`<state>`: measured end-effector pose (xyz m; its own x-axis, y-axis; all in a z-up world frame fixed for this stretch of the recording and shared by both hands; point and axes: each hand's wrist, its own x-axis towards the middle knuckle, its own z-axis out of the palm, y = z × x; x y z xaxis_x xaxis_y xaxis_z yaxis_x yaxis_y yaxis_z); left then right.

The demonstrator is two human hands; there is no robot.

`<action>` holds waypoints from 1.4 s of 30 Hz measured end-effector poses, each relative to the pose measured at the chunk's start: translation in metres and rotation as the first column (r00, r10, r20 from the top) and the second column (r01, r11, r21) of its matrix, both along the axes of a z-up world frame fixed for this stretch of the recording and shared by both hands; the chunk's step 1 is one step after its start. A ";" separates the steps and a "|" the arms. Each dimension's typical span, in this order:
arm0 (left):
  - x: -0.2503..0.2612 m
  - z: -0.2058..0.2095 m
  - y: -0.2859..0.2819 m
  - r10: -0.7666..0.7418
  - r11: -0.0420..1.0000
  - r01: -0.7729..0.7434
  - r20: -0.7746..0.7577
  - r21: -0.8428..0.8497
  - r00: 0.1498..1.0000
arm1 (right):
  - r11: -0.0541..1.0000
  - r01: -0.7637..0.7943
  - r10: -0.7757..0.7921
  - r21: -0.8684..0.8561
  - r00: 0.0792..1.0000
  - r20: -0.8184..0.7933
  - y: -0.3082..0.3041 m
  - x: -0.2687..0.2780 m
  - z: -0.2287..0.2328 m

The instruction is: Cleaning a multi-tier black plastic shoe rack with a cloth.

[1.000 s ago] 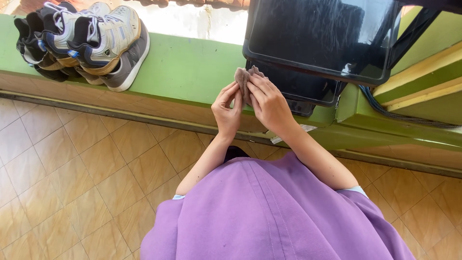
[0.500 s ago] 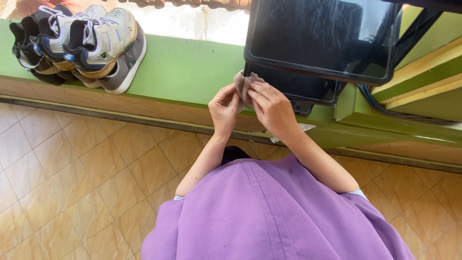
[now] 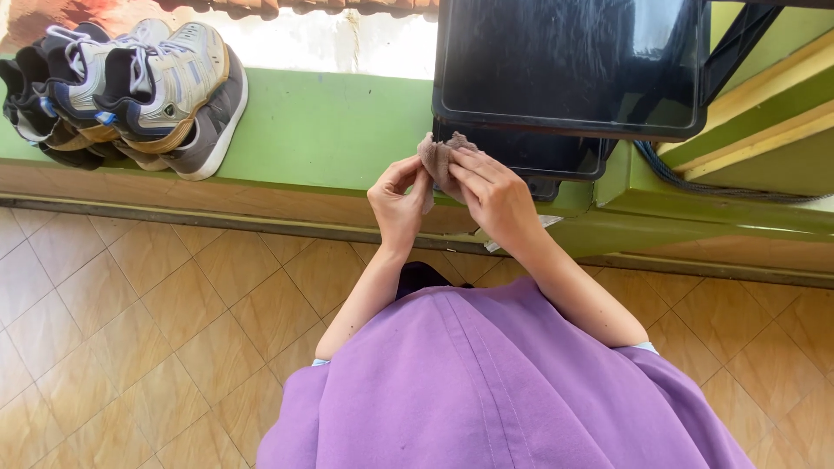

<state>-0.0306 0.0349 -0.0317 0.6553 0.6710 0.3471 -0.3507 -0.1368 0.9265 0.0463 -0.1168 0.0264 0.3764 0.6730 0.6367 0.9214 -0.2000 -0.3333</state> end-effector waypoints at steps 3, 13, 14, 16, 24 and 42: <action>-0.001 0.006 -0.002 0.060 0.992 -0.063 0.026 0.109 0.998 | 0.998 0.055 -0.055 -0.009 0.998 0.001 -0.014 0.003 0.002; 0.009 0.027 -0.023 0.203 0.614 -0.179 0.065 0.769 0.977 | 0.987 0.153 -0.145 -0.050 0.979 0.140 -0.015 -0.008 0.015; 0.010 0.027 -0.022 0.194 0.611 -0.176 0.070 0.772 0.978 | 0.986 0.162 -0.155 -0.044 0.977 0.144 -0.020 -0.005 0.013; 0.009 0.026 -0.022 0.220 0.579 -0.171 0.049 0.798 0.974 | 0.985 0.168 -0.164 -0.047 0.984 0.071 -0.033 -0.003 0.008; 0.006 0.041 -0.029 0.151 0.480 -0.050 -0.027 0.876 0.988 | 0.903 0.416 -0.420 -0.106 0.907 -0.018 -0.068 0.000 0.005; 0.028 0.035 -0.036 0.199 0.248 0.223 -0.275 0.943 0.941 | 0.879 0.401 -0.386 -0.256 0.916 0.111 -0.063 0.016 -0.001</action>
<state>-0.0024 -0.0006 0.0029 0.8548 -0.0326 0.5179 -0.1234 -0.9821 0.1420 0.0624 -0.1798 0.0257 0.6155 0.6246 0.4807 0.7633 -0.6244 -0.1661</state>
